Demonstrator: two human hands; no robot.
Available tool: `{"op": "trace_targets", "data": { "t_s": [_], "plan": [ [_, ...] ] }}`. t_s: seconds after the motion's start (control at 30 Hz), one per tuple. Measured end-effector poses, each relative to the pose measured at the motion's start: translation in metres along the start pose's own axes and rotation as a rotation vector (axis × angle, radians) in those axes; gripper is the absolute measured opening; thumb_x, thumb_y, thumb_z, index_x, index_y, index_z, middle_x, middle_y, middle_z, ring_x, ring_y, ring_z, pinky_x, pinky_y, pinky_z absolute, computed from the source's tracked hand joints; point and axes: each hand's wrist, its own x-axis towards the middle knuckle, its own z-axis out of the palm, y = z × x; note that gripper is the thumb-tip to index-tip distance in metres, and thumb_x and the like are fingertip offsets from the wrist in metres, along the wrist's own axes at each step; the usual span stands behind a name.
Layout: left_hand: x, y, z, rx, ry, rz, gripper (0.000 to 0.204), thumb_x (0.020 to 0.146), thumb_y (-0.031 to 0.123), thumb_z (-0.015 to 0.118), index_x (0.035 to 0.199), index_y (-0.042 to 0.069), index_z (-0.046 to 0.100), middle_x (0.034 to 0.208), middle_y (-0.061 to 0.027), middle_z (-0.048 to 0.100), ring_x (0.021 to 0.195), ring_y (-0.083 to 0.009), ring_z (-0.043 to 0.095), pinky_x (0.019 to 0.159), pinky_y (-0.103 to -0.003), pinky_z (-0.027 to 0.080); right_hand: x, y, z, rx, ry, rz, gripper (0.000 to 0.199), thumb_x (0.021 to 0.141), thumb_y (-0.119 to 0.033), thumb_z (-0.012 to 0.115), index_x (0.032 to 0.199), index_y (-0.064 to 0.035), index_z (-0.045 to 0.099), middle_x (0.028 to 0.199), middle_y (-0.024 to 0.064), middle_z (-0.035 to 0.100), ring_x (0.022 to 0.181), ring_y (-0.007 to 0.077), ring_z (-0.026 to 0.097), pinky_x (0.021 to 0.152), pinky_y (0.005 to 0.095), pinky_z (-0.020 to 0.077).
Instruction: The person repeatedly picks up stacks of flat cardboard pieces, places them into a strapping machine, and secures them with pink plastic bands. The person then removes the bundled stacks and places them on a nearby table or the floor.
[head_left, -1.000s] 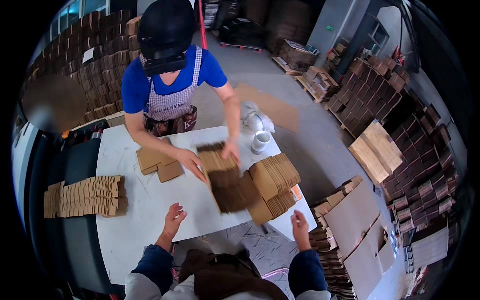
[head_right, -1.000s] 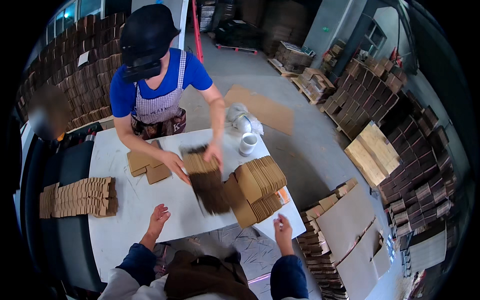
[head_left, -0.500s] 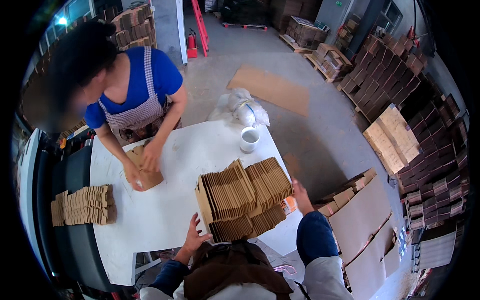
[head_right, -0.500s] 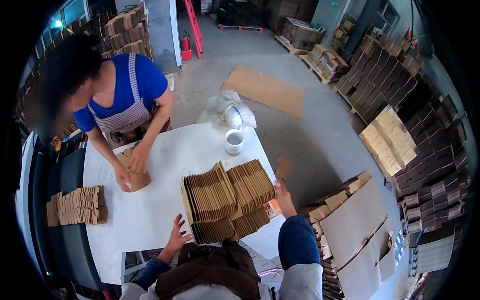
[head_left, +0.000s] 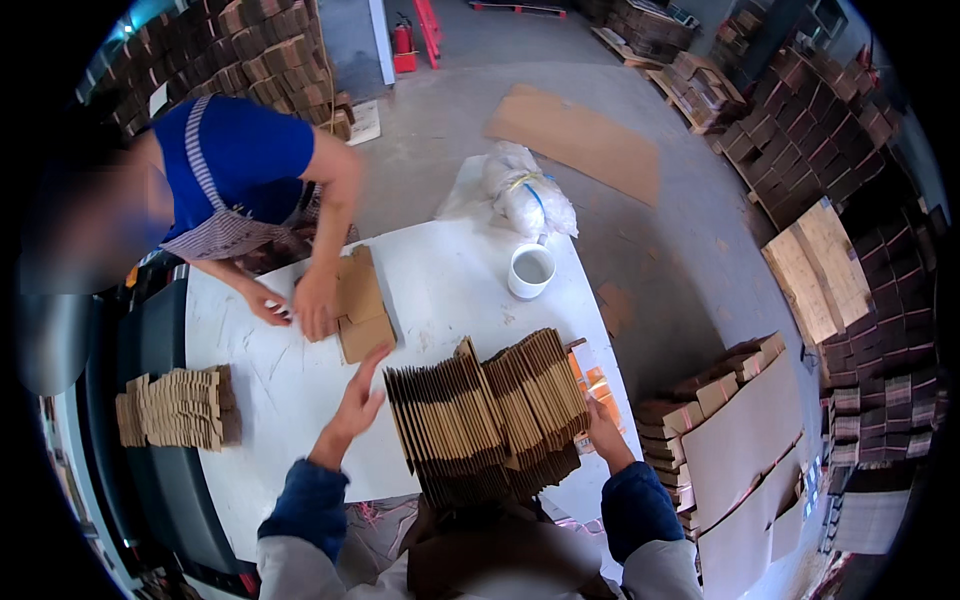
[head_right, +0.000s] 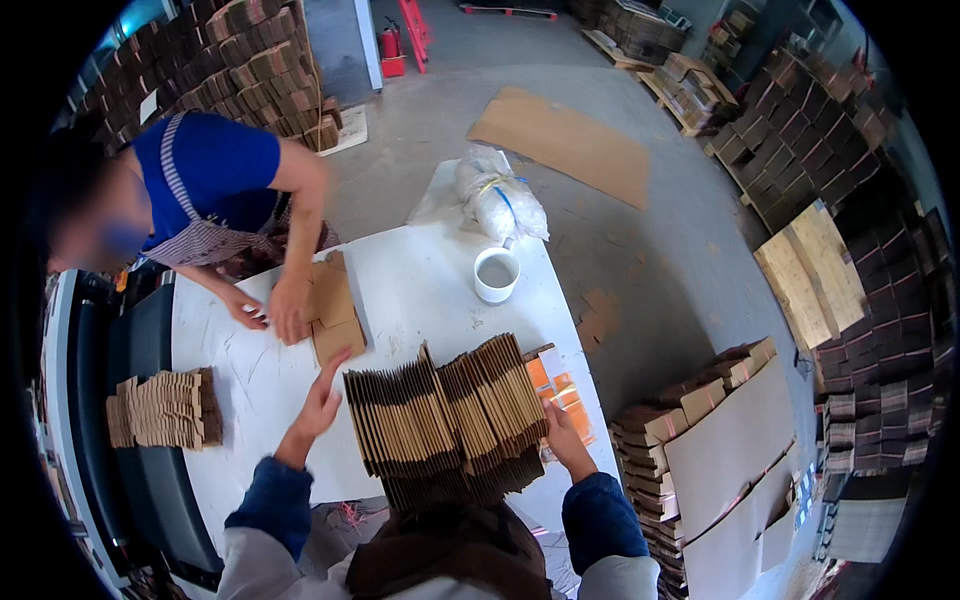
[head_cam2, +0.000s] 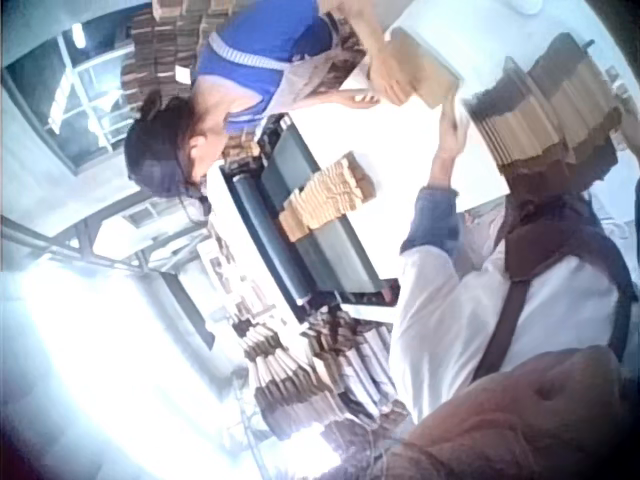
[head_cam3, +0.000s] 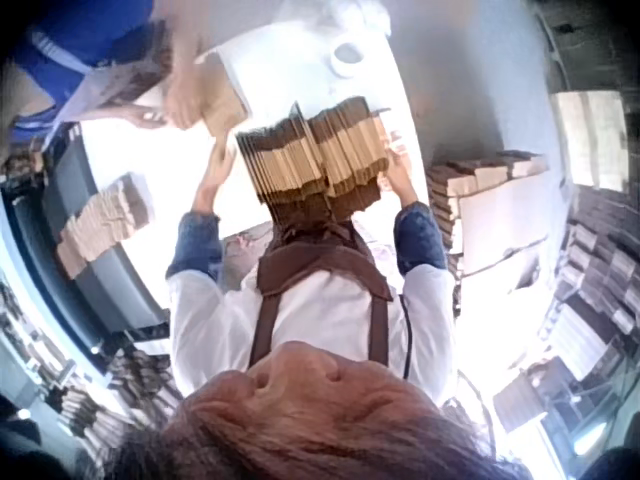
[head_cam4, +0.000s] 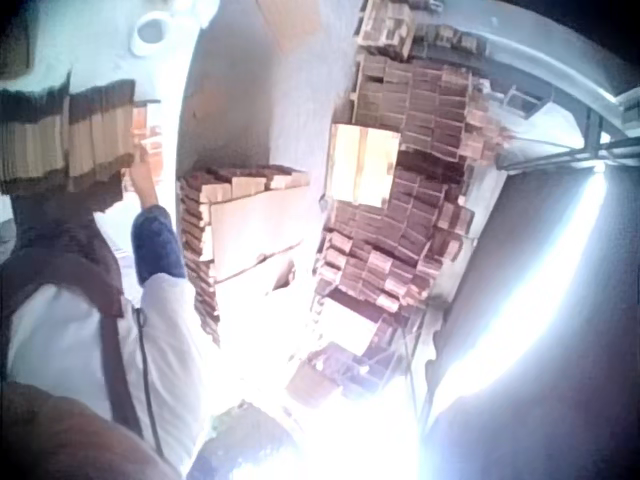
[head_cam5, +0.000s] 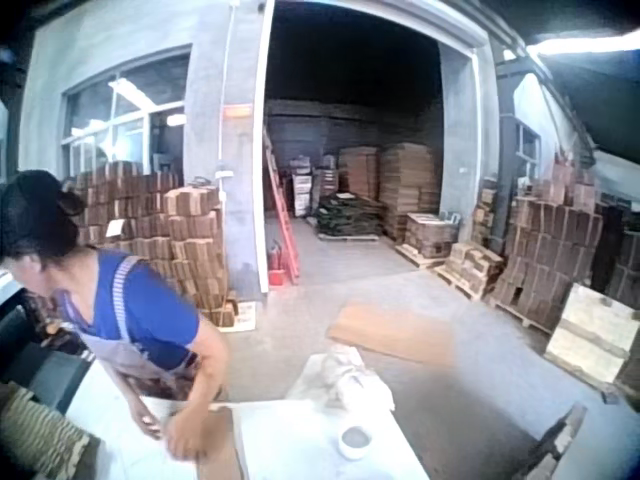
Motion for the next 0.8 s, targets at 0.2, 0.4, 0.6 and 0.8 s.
{"op": "trace_targets", "data": {
  "t_s": [0.2, 0.4, 0.6, 0.8],
  "plan": [
    [0.116, 0.013, 0.03, -0.336, -0.584, -0.112, 0.069, 0.1, 0.055, 0.021, 0.146, 0.006, 0.035, 0.15, -0.009, 0.036, 0.141, -0.0262, 0.027, 0.116, -0.038, 0.019, 0.0, 0.015, -0.005, -0.24, 0.115, -0.151, 0.065, 0.102, -0.046, 0.03, 0.127, 0.011, 0.05, 0.124, 0.0248, 0.057, 0.118, 0.0344, 0.053, 0.103, 0.0353, 0.0363],
    [0.116, 0.002, 0.031, -0.483, -0.534, -0.086, 0.059, 0.102, 0.047, 0.028, 0.14, 0.005, 0.044, 0.142, -0.0113, 0.046, 0.136, -0.0236, 0.036, 0.115, -0.036, 0.021, -0.013, 0.0, -0.002, -0.171, 0.069, -0.099, 0.062, 0.104, -0.042, 0.024, 0.13, 0.0099, 0.048, 0.127, 0.0238, 0.055, 0.123, 0.0319, 0.049, 0.106, 0.0342, 0.0341],
    [-0.066, -0.087, 0.012, -0.239, 0.106, -0.194, 0.102, 0.077, 0.05, 0.073, 0.15, 0.002, 0.02, 0.152, -0.0129, 0.03, 0.141, -0.0294, 0.028, 0.112, -0.044, 0.025, -0.015, -0.013, 0.014, -0.073, -0.051, -0.206, 0.063, 0.104, -0.043, 0.02, 0.137, 0.0074, 0.041, 0.134, 0.0236, 0.05, 0.13, 0.0304, 0.044, 0.11, 0.0343, 0.0296],
    [-0.099, -0.021, 0.058, -0.083, -0.093, -0.193, 0.135, 0.046, 0.038, 0.095, 0.15, 0.004, 0.016, 0.153, -0.0202, 0.021, 0.142, -0.04, 0.019, 0.11, -0.046, 0.032, 0.003, 0.007, 0.041, -0.198, -0.187, -0.457, 0.058, 0.104, -0.039, 0.022, 0.143, 0.0017, 0.034, 0.14, 0.021, 0.045, 0.133, 0.0327, 0.039, 0.111, 0.0359, 0.0278]
  ]
}}
